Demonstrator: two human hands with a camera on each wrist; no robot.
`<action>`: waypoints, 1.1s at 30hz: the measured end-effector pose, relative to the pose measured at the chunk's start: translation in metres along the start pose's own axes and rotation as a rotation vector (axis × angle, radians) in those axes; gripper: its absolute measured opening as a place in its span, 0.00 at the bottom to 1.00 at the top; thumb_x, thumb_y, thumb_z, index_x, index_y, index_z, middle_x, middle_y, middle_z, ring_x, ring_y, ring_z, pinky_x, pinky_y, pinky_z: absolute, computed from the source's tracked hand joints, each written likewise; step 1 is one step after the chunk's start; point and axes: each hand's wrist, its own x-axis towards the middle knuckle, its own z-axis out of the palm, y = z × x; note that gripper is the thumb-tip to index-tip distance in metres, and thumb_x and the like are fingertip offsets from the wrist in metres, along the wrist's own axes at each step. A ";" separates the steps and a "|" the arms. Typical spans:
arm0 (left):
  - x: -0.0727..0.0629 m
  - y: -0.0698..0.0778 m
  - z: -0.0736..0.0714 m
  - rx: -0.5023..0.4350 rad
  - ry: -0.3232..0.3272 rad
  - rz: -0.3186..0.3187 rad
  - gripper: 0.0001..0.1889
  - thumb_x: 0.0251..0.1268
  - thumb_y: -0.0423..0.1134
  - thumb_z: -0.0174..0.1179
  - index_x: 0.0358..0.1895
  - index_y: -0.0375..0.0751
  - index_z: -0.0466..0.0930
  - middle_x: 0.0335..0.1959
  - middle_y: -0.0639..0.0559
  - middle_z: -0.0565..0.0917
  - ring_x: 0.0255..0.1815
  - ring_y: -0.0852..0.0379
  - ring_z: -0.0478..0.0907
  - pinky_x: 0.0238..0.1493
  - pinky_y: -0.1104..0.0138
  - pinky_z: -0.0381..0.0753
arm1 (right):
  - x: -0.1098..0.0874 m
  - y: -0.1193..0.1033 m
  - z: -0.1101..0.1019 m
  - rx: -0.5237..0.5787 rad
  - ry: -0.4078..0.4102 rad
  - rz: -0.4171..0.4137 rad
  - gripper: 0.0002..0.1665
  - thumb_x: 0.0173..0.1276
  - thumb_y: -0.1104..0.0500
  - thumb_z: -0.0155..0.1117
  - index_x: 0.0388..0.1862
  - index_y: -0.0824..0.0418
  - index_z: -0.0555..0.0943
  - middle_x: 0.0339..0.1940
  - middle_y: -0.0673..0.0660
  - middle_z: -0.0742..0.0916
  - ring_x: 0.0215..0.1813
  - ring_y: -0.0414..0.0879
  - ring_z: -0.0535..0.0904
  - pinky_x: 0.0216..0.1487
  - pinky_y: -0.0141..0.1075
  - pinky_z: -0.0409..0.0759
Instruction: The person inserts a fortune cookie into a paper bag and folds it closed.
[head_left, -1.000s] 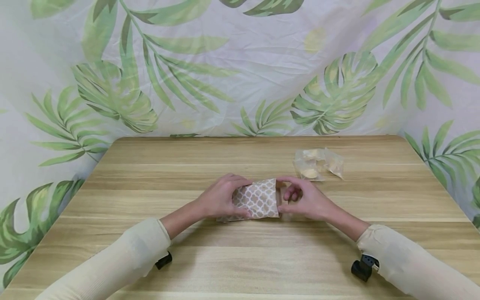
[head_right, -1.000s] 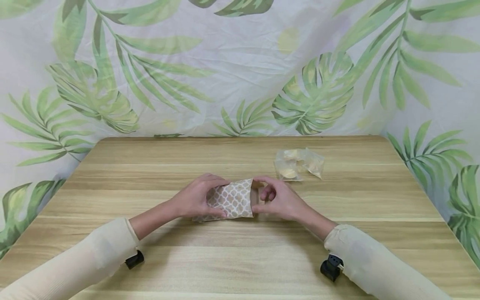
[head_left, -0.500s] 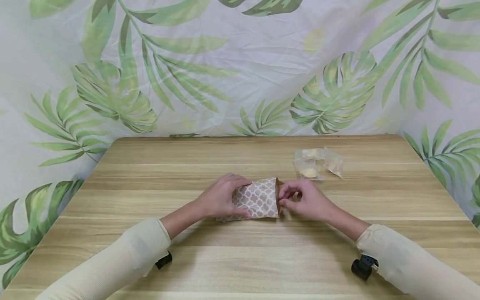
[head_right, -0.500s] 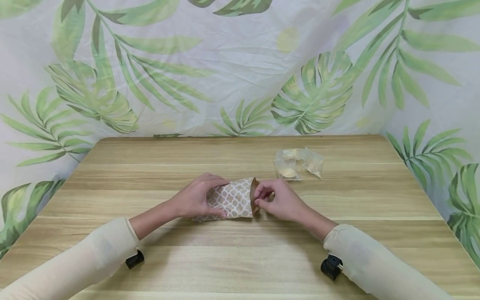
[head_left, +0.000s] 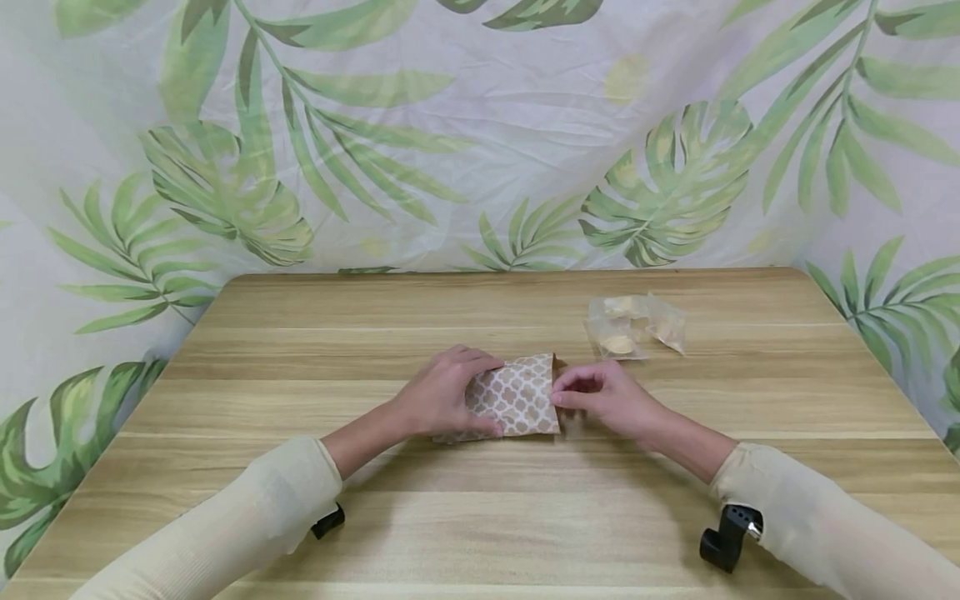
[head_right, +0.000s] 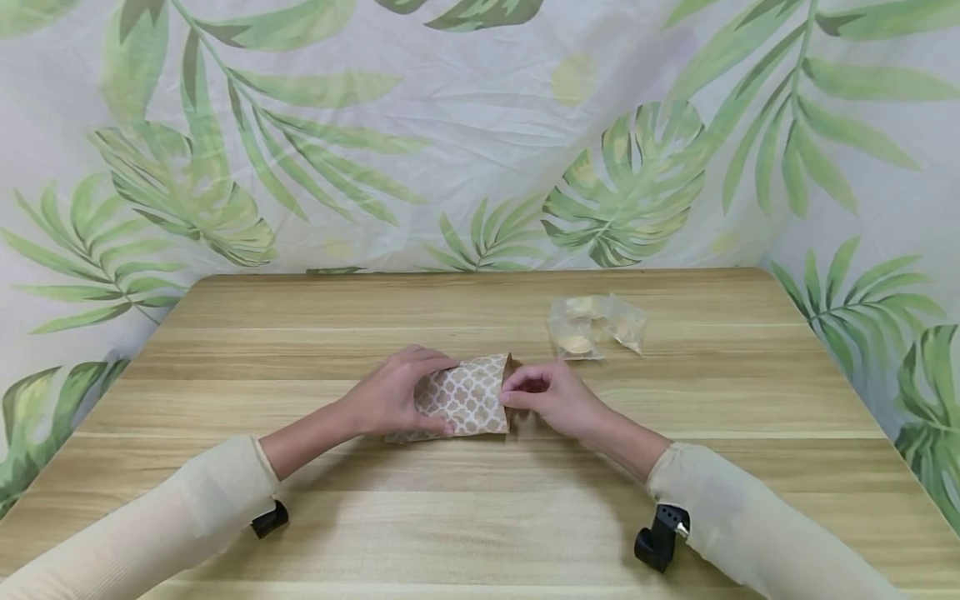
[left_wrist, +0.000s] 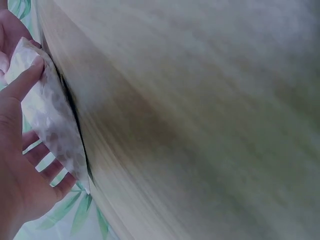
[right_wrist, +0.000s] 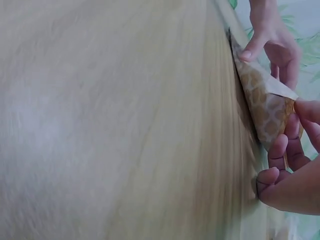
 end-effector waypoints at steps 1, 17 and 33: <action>0.000 0.000 0.000 0.011 -0.005 0.001 0.50 0.40 0.60 0.83 0.69 0.38 0.77 0.66 0.43 0.81 0.66 0.44 0.76 0.69 0.49 0.74 | 0.000 0.000 0.000 0.011 0.000 0.006 0.08 0.72 0.66 0.68 0.44 0.72 0.86 0.37 0.53 0.87 0.38 0.43 0.76 0.37 0.32 0.73; -0.001 -0.005 0.005 0.058 -0.017 0.048 0.55 0.38 0.62 0.83 0.72 0.39 0.74 0.67 0.42 0.79 0.68 0.43 0.75 0.70 0.47 0.73 | 0.000 0.000 -0.001 0.101 -0.020 0.039 0.13 0.73 0.63 0.67 0.48 0.74 0.83 0.35 0.48 0.83 0.35 0.42 0.70 0.35 0.32 0.68; -0.004 -0.007 0.000 -0.044 0.018 0.046 0.53 0.39 0.58 0.85 0.72 0.38 0.74 0.66 0.43 0.81 0.66 0.44 0.76 0.71 0.49 0.73 | 0.000 -0.002 -0.006 -0.046 0.023 -0.016 0.16 0.67 0.71 0.68 0.53 0.74 0.82 0.35 0.53 0.84 0.36 0.41 0.77 0.36 0.29 0.76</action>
